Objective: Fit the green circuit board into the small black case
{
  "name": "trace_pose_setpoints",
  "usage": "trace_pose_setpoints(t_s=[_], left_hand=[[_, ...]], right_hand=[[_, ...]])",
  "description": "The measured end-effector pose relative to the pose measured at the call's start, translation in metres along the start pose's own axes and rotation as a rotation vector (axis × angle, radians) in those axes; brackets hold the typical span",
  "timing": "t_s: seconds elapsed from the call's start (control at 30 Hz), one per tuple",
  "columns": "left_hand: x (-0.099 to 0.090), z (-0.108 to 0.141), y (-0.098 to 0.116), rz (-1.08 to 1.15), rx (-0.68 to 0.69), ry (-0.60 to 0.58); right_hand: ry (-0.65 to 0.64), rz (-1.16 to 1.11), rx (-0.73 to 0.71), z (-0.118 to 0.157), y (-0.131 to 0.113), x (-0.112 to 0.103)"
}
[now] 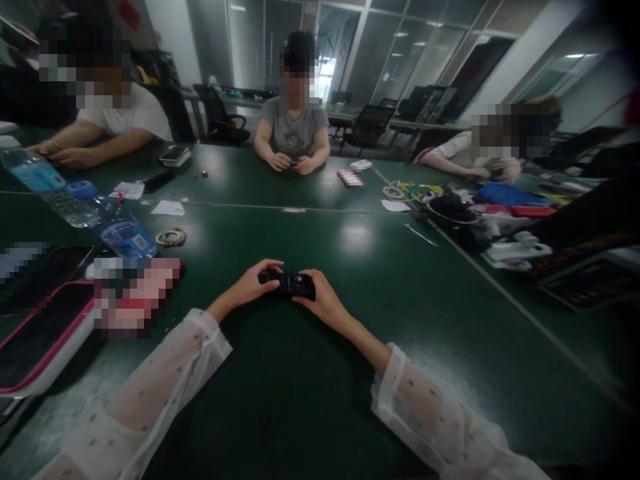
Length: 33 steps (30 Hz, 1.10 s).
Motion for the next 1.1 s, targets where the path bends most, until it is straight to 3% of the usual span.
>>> trace_pose_setpoints(t_s=[0.17, 0.33, 0.63, 1.1], left_hand=[[0.001, 0.001, 0.004, -0.056, -0.015, 0.022], [-0.003, 0.003, 0.011, -0.123, 0.035, 0.148], [-0.007, 0.001, -0.001, -0.088, 0.016, 0.148], [-0.007, 0.001, 0.0, -0.085, 0.035, 0.139]], right_hand=[[0.036, -0.062, 0.048, -0.003, 0.009, 0.001], [0.041, -0.068, 0.034, -0.007, 0.008, 0.001], [0.041, -0.085, 0.034, -0.014, 0.012, 0.009], [0.043, -0.129, 0.026, -0.014, 0.02, 0.013]])
Point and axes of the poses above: each hand's wrist, its own z-axis away from the middle knuckle, its own x-axis out of the palm, y = z × x, the point moved 6 cm from there along -z, towards the middle knuckle, and after that the axes turned 7 degrees about x, right-handed, at the moved point
